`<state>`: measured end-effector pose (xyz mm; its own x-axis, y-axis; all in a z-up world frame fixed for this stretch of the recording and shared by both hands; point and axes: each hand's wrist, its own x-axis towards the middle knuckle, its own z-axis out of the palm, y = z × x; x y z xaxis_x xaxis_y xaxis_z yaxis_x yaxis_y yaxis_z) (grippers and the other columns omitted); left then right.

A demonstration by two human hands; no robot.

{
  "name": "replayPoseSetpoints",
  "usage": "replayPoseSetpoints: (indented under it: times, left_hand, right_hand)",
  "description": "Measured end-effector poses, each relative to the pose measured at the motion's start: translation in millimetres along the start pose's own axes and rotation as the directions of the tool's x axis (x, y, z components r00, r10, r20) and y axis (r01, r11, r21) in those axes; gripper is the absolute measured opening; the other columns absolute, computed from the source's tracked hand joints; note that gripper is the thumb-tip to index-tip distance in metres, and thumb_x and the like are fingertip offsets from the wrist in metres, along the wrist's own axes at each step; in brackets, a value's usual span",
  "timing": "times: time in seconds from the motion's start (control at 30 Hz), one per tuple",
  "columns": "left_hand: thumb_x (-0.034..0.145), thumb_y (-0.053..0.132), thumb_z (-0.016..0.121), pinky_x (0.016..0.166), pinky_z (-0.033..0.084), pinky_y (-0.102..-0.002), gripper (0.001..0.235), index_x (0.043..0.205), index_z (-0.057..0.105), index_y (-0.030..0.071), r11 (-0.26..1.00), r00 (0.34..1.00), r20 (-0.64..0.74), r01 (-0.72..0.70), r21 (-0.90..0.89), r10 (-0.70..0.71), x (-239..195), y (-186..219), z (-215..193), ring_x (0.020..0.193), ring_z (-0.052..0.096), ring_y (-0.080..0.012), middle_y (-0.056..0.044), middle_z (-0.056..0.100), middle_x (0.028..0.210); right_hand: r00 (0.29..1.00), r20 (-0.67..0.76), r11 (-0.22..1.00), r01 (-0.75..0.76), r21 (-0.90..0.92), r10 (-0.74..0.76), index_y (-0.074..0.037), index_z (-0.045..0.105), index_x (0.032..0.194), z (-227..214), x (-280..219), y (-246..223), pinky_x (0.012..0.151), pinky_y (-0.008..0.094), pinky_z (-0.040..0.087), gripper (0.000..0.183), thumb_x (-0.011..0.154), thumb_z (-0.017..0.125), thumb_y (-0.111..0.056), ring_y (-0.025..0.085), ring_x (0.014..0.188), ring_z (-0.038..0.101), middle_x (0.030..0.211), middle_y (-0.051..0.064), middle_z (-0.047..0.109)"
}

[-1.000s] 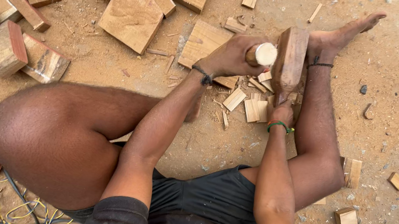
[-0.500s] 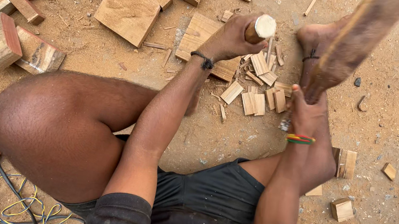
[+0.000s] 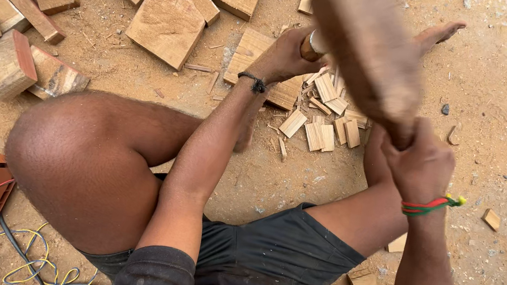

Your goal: The person sits on the ground and uses a large wooden mallet to strike a cylindrical wooden piece held between their feet. They repeatedly split the wood into smaller pieces, occasionally adjusting the wood or clearing debris with their hands.

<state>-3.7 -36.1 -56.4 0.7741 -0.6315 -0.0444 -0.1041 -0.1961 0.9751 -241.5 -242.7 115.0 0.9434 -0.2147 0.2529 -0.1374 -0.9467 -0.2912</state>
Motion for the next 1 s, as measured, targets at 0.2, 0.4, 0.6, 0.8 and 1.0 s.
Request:
replayPoseSetpoints:
  times: [0.2, 0.4, 0.6, 0.8, 1.0]
  left_hand:
    - [0.084, 0.027, 0.087, 0.097, 0.062, -0.044, 0.046, 0.123, 0.066, 0.013, 0.999, 0.999, 0.009, -0.047, 0.012, 0.047, -10, 3, 3, 0.105, 0.074, -0.0194, -0.009, 0.075, 0.113]
    - [0.084, 0.030, 0.088, 0.095, 0.063, -0.044, 0.047, 0.121, 0.065, 0.012, 0.979, 0.985, 0.008, -0.172, 0.105, 0.173, 0, -1, 5, 0.103, 0.074, -0.0209, -0.010, 0.075, 0.111]
    - [0.085, 0.029, 0.089, 0.090, 0.066, -0.042, 0.039, 0.113, 0.070, 0.010, 0.978, 0.985, 0.018, -0.175, 0.115, 0.174, -2, -13, 6, 0.105, 0.075, -0.0208, -0.010, 0.078, 0.106]
    - [0.083, 0.027, 0.089, 0.093, 0.062, -0.043, 0.046, 0.119, 0.068, 0.010, 0.973, 0.978, -0.025, -0.206, 0.105, 0.209, 1, 9, 2, 0.101, 0.075, -0.0211, -0.010, 0.077, 0.107]
    - [0.083, 0.025, 0.089, 0.096, 0.062, -0.040, 0.046, 0.120, 0.066, 0.010, 0.977, 0.986, -0.028, -0.158, 0.140, 0.164, 3, 1, 3, 0.103, 0.074, -0.0212, -0.010, 0.075, 0.110]
  right_hand:
    - [0.994, 0.088, 0.996, -0.074, 0.057, 0.069, 0.000, 0.063, 0.099, -2, -11, -23, 0.066, 0.043, 0.056, 0.035, 0.087, 0.087, -0.024, 0.033, 0.074, 0.073, 0.081, 0.020, 0.069]
    - [0.998, 0.013, 0.977, -0.059, 0.205, 0.058, -0.001, 0.061, 0.106, -13, -13, -24, 0.070, 0.040, 0.058, 0.033, 0.095, 0.081, -0.024, 0.030, 0.078, 0.075, 0.087, 0.017, 0.070]
    - [0.988, 0.153, 0.989, 0.019, -0.145, 0.004, -0.005, 0.062, 0.098, -3, -3, -11, 0.062, 0.046, 0.054, 0.037, 0.091, 0.084, -0.034, 0.037, 0.068, 0.069, 0.073, 0.019, 0.067]
    - [0.999, 0.030, 1.000, 0.019, 0.008, -0.019, -0.002, 0.058, 0.100, -19, 2, -17, 0.066, 0.044, 0.056, 0.039, 0.095, 0.083, -0.032, 0.034, 0.072, 0.071, 0.080, 0.019, 0.068]
    - [0.997, -0.025, 0.974, 0.072, 0.214, -0.069, 0.001, 0.057, 0.108, -25, 3, -23, 0.074, 0.042, 0.060, 0.033, 0.097, 0.076, -0.024, 0.032, 0.081, 0.074, 0.088, 0.019, 0.071]
